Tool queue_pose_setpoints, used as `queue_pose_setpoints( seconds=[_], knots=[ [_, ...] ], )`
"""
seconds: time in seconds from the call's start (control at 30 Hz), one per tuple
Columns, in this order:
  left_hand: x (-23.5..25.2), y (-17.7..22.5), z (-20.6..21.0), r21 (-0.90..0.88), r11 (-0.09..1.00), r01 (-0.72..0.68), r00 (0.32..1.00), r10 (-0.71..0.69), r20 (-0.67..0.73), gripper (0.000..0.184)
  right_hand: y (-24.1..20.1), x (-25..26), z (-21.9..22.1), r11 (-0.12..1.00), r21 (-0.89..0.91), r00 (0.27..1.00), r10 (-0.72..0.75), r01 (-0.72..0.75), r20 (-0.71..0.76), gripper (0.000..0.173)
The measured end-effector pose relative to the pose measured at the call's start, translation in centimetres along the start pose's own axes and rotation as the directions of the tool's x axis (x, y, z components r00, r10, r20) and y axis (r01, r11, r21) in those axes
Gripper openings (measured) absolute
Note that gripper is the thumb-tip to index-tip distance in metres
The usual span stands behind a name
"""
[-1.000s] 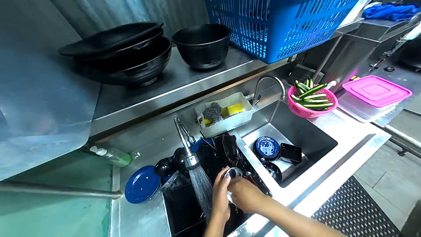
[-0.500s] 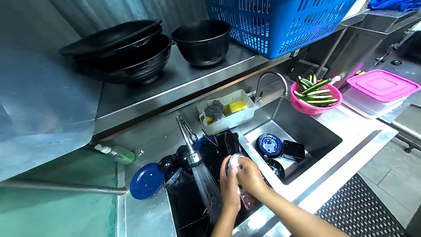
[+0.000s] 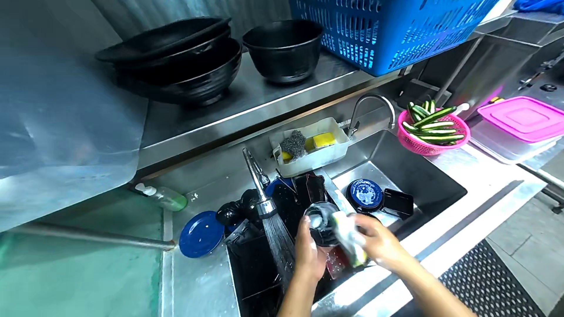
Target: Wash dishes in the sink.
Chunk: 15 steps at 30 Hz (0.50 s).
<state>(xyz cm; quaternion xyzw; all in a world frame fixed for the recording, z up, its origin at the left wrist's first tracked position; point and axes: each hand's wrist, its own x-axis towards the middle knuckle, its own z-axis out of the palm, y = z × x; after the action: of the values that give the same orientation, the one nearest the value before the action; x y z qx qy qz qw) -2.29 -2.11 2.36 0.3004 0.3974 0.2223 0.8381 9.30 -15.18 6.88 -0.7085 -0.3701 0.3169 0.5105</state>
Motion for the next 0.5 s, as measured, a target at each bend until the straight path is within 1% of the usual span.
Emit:
queue_pose_setpoints(
  seconds=[0.03, 0.07, 0.1, 0.13, 0.17, 0.2, 0.23, 0.27, 0.3, 0.37, 0.4, 0.43, 0.47, 0.5],
  knots=[
    [-0.2, -0.4, 0.2, -0.063, 0.997, 0.050, 0.998, -0.052, -0.025, 0.050, 0.3, -0.9, -0.5, 0.996, -0.071, 0.989, -0.068, 0.059, -0.132, 0.027],
    [-0.4, -1.0, 0.3, -0.130, 0.987, 0.092, 0.995, -0.097, -0.031, 0.048, 0.8, -1.5, -0.7, 0.976, -0.180, 0.959, -0.160, 0.119, -0.233, 0.029],
    [-0.8, -1.8, 0.6, -0.198, 0.971, 0.131, 0.990, -0.140, -0.033, 0.044, 1.6, -1.9, -0.5, 0.944, -0.281, 0.927, -0.253, 0.174, -0.275, 0.029],
    [-1.1, -2.7, 1.0, -0.250, 0.953, 0.171, 0.982, -0.186, -0.037, 0.038, 2.7, -2.1, 0.1, 0.902, -0.365, 0.904, -0.338, 0.232, -0.261, 0.027],
    [-1.4, -3.6, 1.5, -0.257, 0.943, 0.211, 0.972, -0.230, -0.045, 0.032, 3.9, -2.3, 0.9, 0.853, -0.429, 0.889, -0.411, 0.297, -0.203, 0.026],
    [-1.7, -4.4, 1.9, -0.233, 0.938, 0.255, 0.961, -0.274, -0.049, 0.027, 5.2, -2.5, 2.0, 0.802, -0.474, 0.871, -0.473, 0.364, -0.132, 0.026],
    [-2.0, -4.9, 2.1, -0.214, 0.933, 0.291, 0.952, -0.304, -0.031, 0.027, 6.3, -2.6, 3.0, 0.747, -0.516, 0.851, -0.522, 0.419, -0.065, 0.024],
    [-2.2, -5.3, 2.0, -0.199, 0.931, 0.305, 0.950, -0.312, -0.001, 0.027, 7.1, -2.7, 3.8, 0.693, -0.567, 0.830, -0.557, 0.445, -0.028, 0.022],
    [-2.3, -5.4, 1.9, -0.179, 0.932, 0.315, 0.949, -0.315, 0.033, 0.028, 7.3, -2.7, 4.3, 0.652, -0.613, 0.813, -0.582, 0.447, -0.026, 0.022],
    [-2.5, -4.8, 1.6, -0.092, 0.929, 0.358, 0.933, -0.351, 0.083, 0.031, 6.0, -1.9, 4.6, 0.612, -0.672, 0.792, -0.607, 0.418, -0.061, 0.029],
    [-2.6, -4.2, 1.4, -0.022, 0.928, 0.372, 0.924, -0.368, 0.108, 0.029, 4.7, -1.3, 4.3, 0.641, -0.652, 0.804, -0.590, 0.405, -0.080, 0.036],
    [-2.6, -3.5, 1.2, 0.066, 0.930, 0.363, 0.920, -0.368, 0.136, 0.023, 2.9, -0.6, 3.7, 0.701, -0.600, 0.835, -0.542, 0.385, -0.097, 0.041],
    [-2.3, -2.9, 1.0, 0.148, 0.931, 0.332, 0.914, -0.357, 0.192, 0.016, 1.0, 0.1, 2.8, 0.790, -0.505, 0.881, -0.460, 0.348, -0.112, 0.043],
    [-1.9, -2.3, 0.5, 0.221, 0.931, 0.290, 0.897, -0.345, 0.276, 0.018, -0.7, 0.9, 1.7, 0.894, -0.358, 0.940, -0.326, 0.270, -0.105, 0.045]
  ],
)
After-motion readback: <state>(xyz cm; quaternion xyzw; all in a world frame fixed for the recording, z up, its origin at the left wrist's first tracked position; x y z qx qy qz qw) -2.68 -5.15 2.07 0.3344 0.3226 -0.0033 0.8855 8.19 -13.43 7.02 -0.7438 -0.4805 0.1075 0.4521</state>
